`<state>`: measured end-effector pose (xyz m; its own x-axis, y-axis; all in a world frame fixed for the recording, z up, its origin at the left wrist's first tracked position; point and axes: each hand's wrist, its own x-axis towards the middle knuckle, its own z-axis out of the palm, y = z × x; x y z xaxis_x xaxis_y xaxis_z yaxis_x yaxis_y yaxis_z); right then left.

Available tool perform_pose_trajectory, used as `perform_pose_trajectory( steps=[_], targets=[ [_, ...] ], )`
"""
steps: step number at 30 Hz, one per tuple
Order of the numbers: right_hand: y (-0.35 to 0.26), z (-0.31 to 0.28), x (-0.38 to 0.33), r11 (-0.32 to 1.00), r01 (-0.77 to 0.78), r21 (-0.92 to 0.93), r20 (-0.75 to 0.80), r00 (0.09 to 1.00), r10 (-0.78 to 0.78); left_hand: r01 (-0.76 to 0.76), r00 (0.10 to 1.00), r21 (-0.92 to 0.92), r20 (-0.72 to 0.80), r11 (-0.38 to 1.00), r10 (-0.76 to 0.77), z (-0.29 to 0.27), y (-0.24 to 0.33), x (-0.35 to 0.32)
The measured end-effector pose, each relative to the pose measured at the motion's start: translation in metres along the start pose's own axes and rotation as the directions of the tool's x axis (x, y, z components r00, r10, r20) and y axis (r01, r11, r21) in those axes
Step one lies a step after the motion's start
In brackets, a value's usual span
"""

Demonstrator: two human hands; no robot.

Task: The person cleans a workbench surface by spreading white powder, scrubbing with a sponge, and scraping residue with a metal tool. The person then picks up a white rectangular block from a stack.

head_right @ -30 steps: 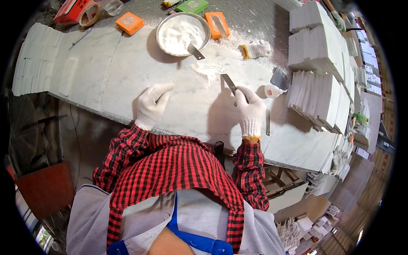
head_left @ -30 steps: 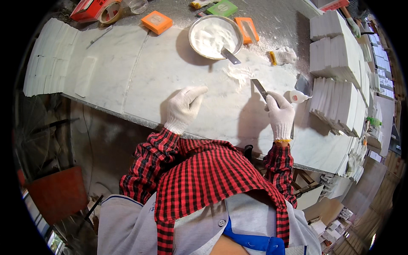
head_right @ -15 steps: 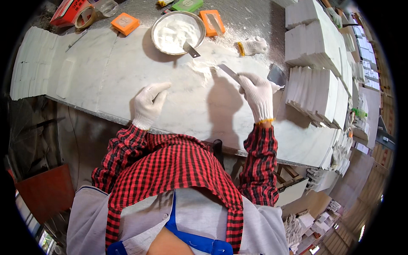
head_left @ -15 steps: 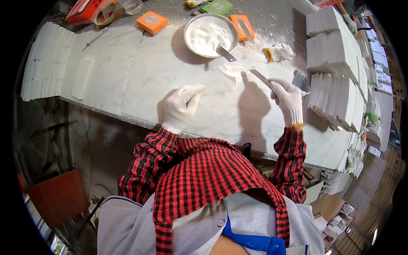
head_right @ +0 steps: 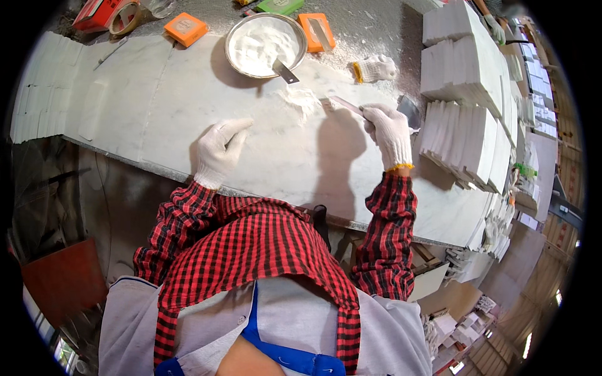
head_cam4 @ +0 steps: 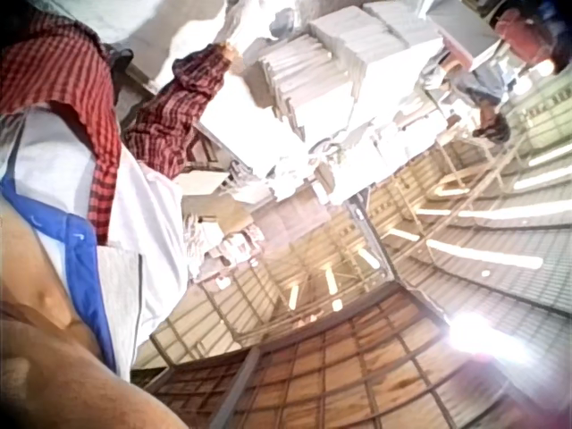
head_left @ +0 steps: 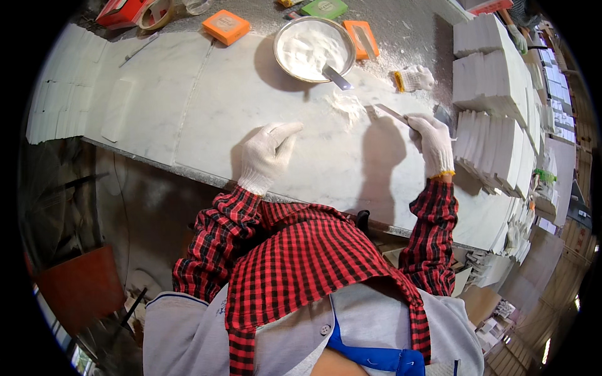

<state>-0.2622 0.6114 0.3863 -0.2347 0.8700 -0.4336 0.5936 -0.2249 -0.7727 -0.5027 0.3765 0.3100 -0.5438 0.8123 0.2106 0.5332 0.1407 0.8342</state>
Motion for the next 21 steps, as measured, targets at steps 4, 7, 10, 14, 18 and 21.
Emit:
perform_pose_trajectory(
  steps=[4,7,10,14,18,21],
  targets=[
    [0.012,0.006,0.010,1.000,-0.020,-0.002,-0.022,1.000,0.020,-0.011,1.000,-0.027,-0.011,1.000,0.010,0.003,-0.003,0.000],
    [0.023,-0.011,-0.006,0.999,-0.035,-0.032,0.035,0.999,0.036,-0.022,1.000,-0.037,-0.020,0.999,0.021,0.003,-0.004,0.001],
    [0.022,-0.013,-0.030,0.994,-0.097,0.052,-0.053,0.994,0.100,0.011,1.000,0.034,0.020,0.999,-0.011,-0.002,0.003,0.001],
    [0.018,-0.004,-0.023,0.998,0.001,0.062,-0.039,0.999,0.002,-0.023,1.000,-0.008,-0.004,1.000,0.023,0.001,-0.001,0.001],
    [0.026,0.005,-0.024,0.996,-0.063,0.066,-0.027,0.998,0.065,-0.031,0.999,-0.022,-0.010,0.999,0.030,0.002,-0.004,0.001],
    [0.030,-0.008,-0.039,0.994,-0.106,0.031,-0.026,0.994,0.106,0.017,1.000,0.002,0.015,1.000,-0.017,-0.003,0.007,0.002]
  ],
)
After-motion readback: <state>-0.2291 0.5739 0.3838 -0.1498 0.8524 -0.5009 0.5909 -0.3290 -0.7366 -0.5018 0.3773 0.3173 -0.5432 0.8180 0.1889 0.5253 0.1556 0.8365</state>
